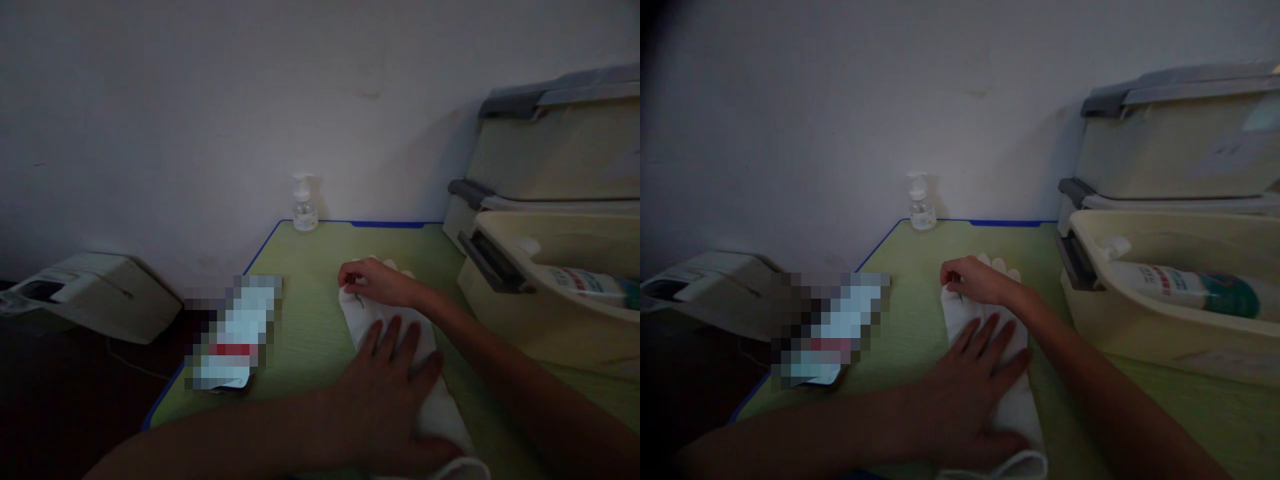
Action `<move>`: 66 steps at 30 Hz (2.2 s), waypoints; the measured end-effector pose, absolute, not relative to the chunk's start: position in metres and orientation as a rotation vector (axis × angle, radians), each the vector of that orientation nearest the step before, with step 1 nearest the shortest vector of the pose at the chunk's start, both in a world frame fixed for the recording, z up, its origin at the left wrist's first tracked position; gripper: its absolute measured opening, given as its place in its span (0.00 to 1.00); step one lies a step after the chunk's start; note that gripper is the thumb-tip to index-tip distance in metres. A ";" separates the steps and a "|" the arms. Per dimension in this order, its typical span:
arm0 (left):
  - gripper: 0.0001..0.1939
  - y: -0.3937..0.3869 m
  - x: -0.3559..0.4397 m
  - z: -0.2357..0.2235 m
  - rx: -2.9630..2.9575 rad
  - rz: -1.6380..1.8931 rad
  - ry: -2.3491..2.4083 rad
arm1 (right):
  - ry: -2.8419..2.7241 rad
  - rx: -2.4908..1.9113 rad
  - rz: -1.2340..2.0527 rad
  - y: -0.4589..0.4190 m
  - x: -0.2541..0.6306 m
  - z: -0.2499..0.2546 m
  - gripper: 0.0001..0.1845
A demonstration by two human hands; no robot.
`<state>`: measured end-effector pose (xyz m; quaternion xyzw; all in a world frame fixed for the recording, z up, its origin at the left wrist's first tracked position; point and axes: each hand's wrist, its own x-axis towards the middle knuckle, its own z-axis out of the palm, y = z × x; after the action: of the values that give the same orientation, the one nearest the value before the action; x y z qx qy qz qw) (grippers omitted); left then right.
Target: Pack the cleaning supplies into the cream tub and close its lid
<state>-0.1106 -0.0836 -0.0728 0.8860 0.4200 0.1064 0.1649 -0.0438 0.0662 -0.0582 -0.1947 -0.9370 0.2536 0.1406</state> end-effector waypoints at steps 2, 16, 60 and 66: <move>0.39 -0.084 -0.111 -0.073 2.528 0.302 1.197 | -2.694 -0.579 0.715 0.067 -0.045 -0.060 0.07; 0.40 -0.084 -0.109 -0.075 2.565 0.319 1.207 | -2.720 -0.677 0.305 0.066 -0.048 -0.073 0.06; 0.40 -0.084 -0.108 -0.075 2.610 0.314 1.237 | -2.925 -0.736 0.130 0.044 -0.037 -0.071 0.28; 0.40 -0.084 -0.107 -0.075 2.605 0.293 1.244 | -2.951 -0.857 0.164 0.050 -0.036 -0.084 0.32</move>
<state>-0.1065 -0.0836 -0.0747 0.8913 0.4257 0.1003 0.1197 -0.0364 0.0497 -0.0839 -0.2782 -0.9585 0.0532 0.0321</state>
